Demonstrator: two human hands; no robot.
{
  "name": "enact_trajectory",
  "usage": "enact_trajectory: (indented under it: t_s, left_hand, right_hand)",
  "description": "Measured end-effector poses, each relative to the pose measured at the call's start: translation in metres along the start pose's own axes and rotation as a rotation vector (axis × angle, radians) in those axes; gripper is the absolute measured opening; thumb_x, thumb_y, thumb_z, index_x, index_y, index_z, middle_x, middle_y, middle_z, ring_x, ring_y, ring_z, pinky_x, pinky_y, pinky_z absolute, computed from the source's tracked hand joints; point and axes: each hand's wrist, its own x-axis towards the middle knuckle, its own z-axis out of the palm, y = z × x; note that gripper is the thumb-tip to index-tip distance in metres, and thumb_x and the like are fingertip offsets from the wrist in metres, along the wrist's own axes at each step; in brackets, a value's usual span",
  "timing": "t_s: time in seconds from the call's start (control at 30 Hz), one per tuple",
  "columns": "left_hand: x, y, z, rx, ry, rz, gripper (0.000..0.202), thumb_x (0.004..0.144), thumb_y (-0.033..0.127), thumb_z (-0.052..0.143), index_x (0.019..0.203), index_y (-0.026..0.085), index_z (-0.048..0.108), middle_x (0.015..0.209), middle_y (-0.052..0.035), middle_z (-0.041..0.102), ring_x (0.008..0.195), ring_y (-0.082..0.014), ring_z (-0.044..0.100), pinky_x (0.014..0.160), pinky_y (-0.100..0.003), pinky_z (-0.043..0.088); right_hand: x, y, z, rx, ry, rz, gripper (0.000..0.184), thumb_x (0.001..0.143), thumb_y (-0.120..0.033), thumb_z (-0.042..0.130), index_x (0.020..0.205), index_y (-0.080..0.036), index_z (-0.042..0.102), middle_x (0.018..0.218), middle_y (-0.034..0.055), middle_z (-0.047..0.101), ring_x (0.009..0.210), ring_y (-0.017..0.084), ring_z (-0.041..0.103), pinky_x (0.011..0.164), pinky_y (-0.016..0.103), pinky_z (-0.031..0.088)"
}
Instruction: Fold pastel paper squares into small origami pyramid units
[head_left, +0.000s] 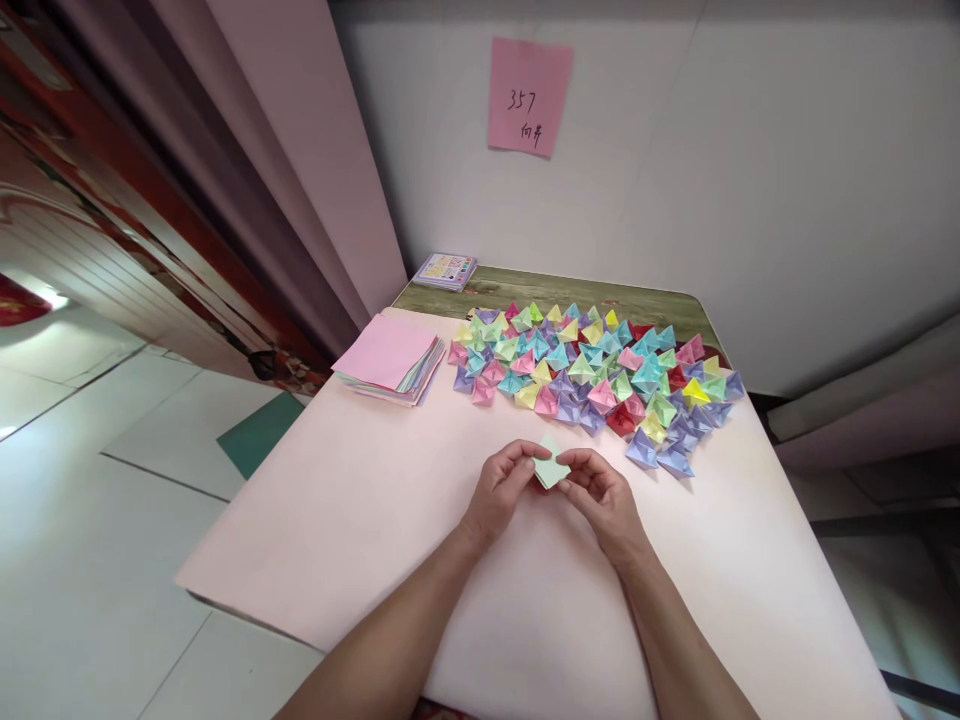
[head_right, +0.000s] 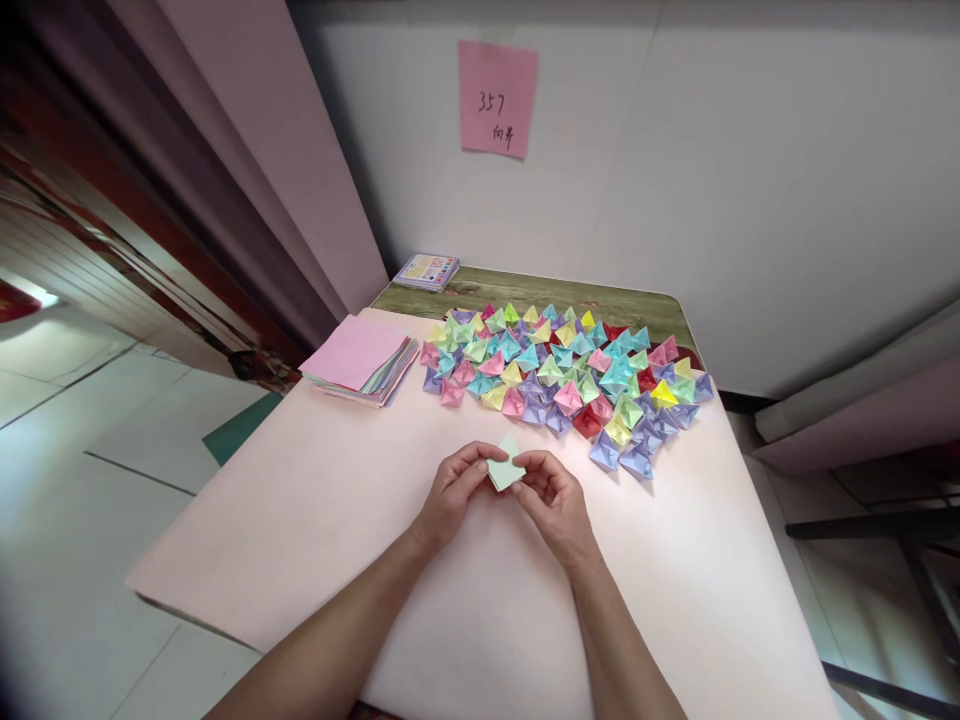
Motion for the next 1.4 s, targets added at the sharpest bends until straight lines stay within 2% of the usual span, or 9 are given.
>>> enact_trajectory:
  t_s: [0.17,0.33,0.47,0.6,0.73,1.0,1.23,1.4]
  left_hand:
    - [-0.002,0.007,0.003,0.039,-0.012,0.028,0.025,0.089,0.036,0.054,0.099,0.016,0.065,0.080,-0.0040,0.064,0.073,-0.0169,0.059,0.072,-0.028,0.047]
    - [-0.003,0.007,0.005,0.120,0.031,0.062,0.023,0.085,0.037,0.061,0.094,0.016,0.068,0.080,-0.0037,0.065,0.071,-0.0154,0.058,0.067,-0.025,0.046]
    - [0.000,0.001,0.005,0.151,0.123,0.061,0.020,0.079,0.035,0.070,0.084,0.015,0.072,0.081,-0.0054,0.070,0.073,-0.0163,0.061,0.070,-0.026,0.049]
    - [0.002,0.000,0.004,0.094,0.182,0.024,0.018,0.076,0.034,0.074,0.083,0.017,0.076,0.080,-0.0052,0.073,0.072,-0.0169,0.064,0.069,-0.027,0.052]
    - [0.003,0.000,0.002,0.056,0.169,-0.002,0.018,0.075,0.032,0.076,0.084,0.017,0.077,0.076,-0.0039,0.073,0.067,-0.0151,0.064,0.066,-0.026,0.051]
    - [0.003,0.002,0.001,0.052,0.106,-0.033,0.019,0.073,0.032,0.077,0.080,0.015,0.075,0.074,-0.0045,0.073,0.063,-0.0150,0.064,0.064,-0.027,0.053]
    - [0.005,0.002,0.004,0.047,0.161,-0.035,0.025,0.068,0.035,0.080,0.070,0.014,0.066,0.062,-0.0005,0.066,0.055,-0.0130,0.061,0.056,-0.024,0.050]
    - [0.006,-0.004,0.005,0.016,0.201,-0.030,0.030,0.066,0.033,0.082,0.074,0.015,0.060,0.062,0.0026,0.064,0.055,-0.0106,0.059,0.056,-0.022,0.049]
  right_hand:
    - [0.002,-0.001,0.003,0.044,0.055,0.001,0.024,0.080,-0.039,0.072,0.095,-0.022,0.063,0.085,0.0029,0.066,0.080,0.020,0.066,0.075,0.034,0.056]
    - [0.003,0.006,0.006,0.039,0.167,0.019,0.025,0.079,-0.045,0.073,0.084,-0.021,0.066,0.074,0.0009,0.066,0.068,0.019,0.064,0.064,0.033,0.058]
    - [0.003,0.009,0.008,0.009,0.234,0.003,0.025,0.077,-0.045,0.074,0.080,-0.021,0.068,0.073,0.0010,0.067,0.065,0.017,0.063,0.064,0.032,0.057]
    - [0.003,0.009,0.007,0.011,0.209,-0.022,0.022,0.077,-0.040,0.076,0.087,-0.022,0.070,0.079,0.0023,0.070,0.071,0.019,0.065,0.069,0.033,0.057]
    - [0.004,0.010,0.005,0.012,0.169,-0.050,0.022,0.074,-0.037,0.079,0.090,-0.023,0.072,0.087,0.0031,0.072,0.077,0.020,0.068,0.073,0.033,0.056]
    - [0.005,0.013,0.000,-0.017,0.228,-0.034,0.023,0.072,-0.038,0.080,0.086,-0.022,0.073,0.086,0.0039,0.072,0.082,0.022,0.068,0.077,0.036,0.056]
    - [0.004,0.012,0.004,-0.015,0.229,-0.007,0.026,0.073,-0.043,0.078,0.081,-0.020,0.068,0.076,0.0029,0.069,0.070,0.019,0.065,0.066,0.032,0.055]
    - [0.004,0.016,0.009,0.036,0.267,-0.012,0.031,0.071,-0.039,0.081,0.088,-0.021,0.061,0.080,0.0011,0.066,0.072,0.017,0.065,0.065,0.029,0.055]
